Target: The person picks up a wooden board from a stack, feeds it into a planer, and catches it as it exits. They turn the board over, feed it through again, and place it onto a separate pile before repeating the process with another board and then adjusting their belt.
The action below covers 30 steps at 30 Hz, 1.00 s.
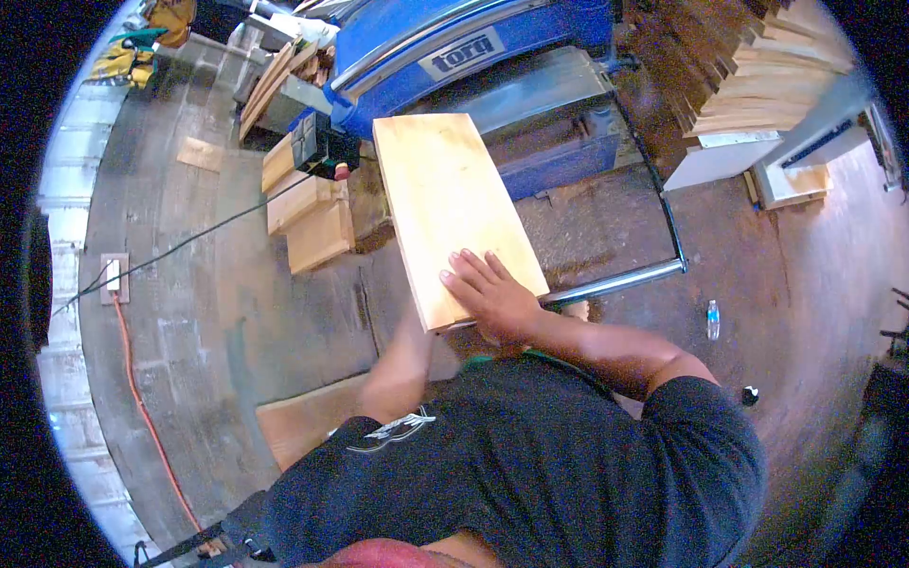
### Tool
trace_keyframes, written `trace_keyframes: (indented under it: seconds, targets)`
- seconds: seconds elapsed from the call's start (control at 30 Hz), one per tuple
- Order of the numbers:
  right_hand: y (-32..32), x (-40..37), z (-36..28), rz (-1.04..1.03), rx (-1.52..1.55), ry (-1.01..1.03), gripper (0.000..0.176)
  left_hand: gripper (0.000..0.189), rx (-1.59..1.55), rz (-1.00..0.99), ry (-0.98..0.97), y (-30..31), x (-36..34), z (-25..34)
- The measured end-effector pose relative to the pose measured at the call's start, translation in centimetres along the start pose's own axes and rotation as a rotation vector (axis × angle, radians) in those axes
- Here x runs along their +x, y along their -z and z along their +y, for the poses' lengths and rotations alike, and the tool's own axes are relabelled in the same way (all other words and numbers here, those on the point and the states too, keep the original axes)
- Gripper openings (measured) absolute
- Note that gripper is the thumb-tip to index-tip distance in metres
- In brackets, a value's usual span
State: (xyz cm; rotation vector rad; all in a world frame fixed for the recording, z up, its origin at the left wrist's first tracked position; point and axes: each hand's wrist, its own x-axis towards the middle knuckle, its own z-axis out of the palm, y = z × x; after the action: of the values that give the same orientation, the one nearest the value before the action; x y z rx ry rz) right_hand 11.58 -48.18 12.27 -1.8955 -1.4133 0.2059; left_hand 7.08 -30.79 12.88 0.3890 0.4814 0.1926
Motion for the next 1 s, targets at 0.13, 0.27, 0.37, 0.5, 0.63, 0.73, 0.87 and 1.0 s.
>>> trace_keyframes:
  seconds: [0.13,0.27,0.37,0.5,0.63,0.73,0.87,1.0]
  targets:
    - [-0.8,0.1,0.9,-0.148,-0.136,0.032,0.077,0.074,0.356,-0.003,0.060,4.2,3.1,8.0]
    - [-2.9,0.0,1.6,-0.134,-0.276,0.095,0.073,0.040,1.135,0.249,0.119,2.7,5.1,7.6]
    - [-2.4,-0.4,1.2,-0.218,-0.291,0.058,0.066,0.035,1.048,0.294,0.144,2.6,5.1,6.0]
    - [-2.6,-1.9,2.6,-0.219,-0.379,0.015,0.066,0.039,0.960,0.239,0.130,5.1,6.6,1.7]
    - [-2.6,-2.3,5.8,-0.212,-0.537,-0.041,0.068,0.048,1.011,0.192,0.132,4.8,9.9,-1.2]
    - [-1.8,-0.6,8.5,-0.284,-0.592,-0.108,0.060,0.052,1.059,0.128,0.022,5.7,12.7,-2.2]
    - [-0.9,2.2,12.5,-0.289,-0.702,-0.129,0.063,0.057,1.515,-0.033,-0.131,10.4,15.8,-1.3]
    - [0.1,4.5,15.1,-0.232,-0.667,-0.108,0.061,0.050,1.917,-0.319,-0.077,9.4,8.5,3.7]
